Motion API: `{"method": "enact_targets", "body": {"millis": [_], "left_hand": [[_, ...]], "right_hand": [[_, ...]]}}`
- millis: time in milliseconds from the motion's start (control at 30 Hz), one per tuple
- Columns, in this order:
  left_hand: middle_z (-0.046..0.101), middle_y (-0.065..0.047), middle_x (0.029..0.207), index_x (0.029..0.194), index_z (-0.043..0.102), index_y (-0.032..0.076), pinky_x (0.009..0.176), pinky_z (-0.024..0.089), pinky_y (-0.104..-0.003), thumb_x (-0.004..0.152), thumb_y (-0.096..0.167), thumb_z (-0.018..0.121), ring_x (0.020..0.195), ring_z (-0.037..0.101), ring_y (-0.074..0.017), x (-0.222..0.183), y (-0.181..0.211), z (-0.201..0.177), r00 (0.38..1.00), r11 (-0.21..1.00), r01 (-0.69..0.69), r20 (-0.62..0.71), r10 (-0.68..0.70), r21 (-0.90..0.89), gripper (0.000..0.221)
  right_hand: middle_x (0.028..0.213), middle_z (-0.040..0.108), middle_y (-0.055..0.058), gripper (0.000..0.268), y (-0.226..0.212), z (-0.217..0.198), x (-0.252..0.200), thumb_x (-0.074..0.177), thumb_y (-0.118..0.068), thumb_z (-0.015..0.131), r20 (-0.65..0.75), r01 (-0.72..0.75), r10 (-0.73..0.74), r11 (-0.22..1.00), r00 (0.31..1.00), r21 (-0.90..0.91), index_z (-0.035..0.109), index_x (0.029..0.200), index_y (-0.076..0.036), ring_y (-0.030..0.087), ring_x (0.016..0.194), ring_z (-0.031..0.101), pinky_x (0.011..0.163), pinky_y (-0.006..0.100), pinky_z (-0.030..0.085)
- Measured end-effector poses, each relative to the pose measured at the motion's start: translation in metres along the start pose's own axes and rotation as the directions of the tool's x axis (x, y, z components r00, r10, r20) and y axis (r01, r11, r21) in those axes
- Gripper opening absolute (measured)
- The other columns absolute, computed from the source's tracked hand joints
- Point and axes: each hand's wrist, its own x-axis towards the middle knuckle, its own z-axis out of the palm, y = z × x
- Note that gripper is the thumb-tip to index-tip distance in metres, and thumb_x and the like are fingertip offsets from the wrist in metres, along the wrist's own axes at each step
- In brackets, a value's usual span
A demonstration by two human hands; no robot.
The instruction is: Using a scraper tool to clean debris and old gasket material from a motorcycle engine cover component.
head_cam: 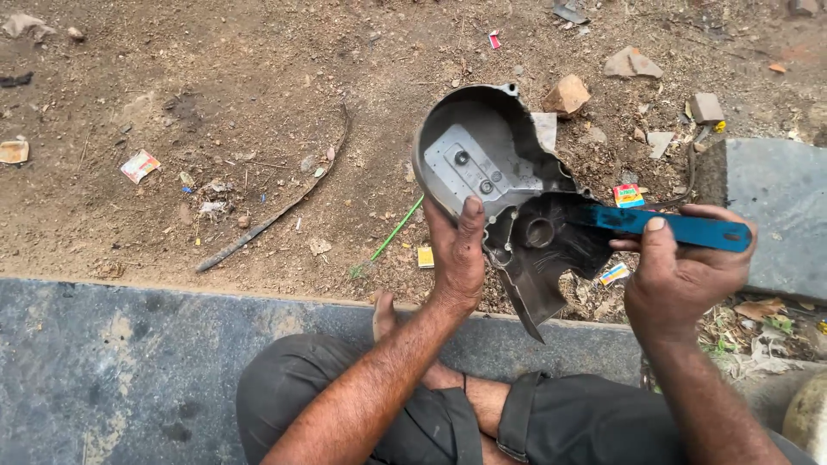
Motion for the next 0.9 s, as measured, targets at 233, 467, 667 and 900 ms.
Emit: {"method": "enact_targets", "body": {"millis": [233,467,667,900], "left_hand": [[0.038,-0.030,0.141,0.156,0.012,0.002,0.118,0.048,-0.057,0.085,0.079,0.062,0.143,0.045,-0.0405,0.000,-0.003,-0.006,0.998,0.993,-0.032,0.050,0.027,0.112,0.116],[0.050,-0.024,0.137,0.158,0.013,0.002,0.114,0.052,-0.048,0.086,0.077,0.064,0.134,0.057,-0.0331,-0.010,0.018,0.003,0.988,0.985,-0.024,0.156,-0.003,0.172,0.115],[0.046,-0.024,0.141,0.160,0.008,0.002,0.118,0.048,-0.048,0.087,0.068,0.071,0.138,0.052,-0.0324,-0.020,0.021,0.011,0.988,0.997,-0.011,0.155,0.000,0.074,0.117],[0.049,-0.025,0.140,0.159,0.009,0.001,0.116,0.048,-0.046,0.089,0.063,0.070,0.136,0.054,-0.0332,-0.019,0.010,0.007,0.994,0.995,0.032,0.098,-0.041,0.093,0.111]], "right_hand": [[0.115,0.058,0.022,0.025,-0.003,0.005,-0.008,0.116,0.008,0.060,0.174,0.190,-0.156,0.962,0.972,-0.197,0.038,0.129,0.009,0.027,0.093,0.075,0.075,0.033,0.065],[0.116,0.061,0.025,0.030,-0.012,0.016,-0.009,0.112,0.009,0.062,0.192,0.223,-0.160,0.901,0.968,-0.372,0.038,0.130,0.009,0.028,0.090,0.076,0.071,0.032,0.065],[0.118,0.058,0.022,0.026,0.006,0.014,-0.013,0.113,0.011,0.059,0.086,0.090,-0.070,0.961,0.994,-0.262,0.038,0.130,0.008,0.025,0.092,0.074,0.070,0.031,0.068],[0.113,0.059,0.020,0.022,0.002,0.014,-0.005,0.115,0.009,0.056,0.082,-0.079,0.089,0.990,0.993,-0.120,0.039,0.129,0.008,0.024,0.092,0.073,0.071,0.031,0.068]]}}
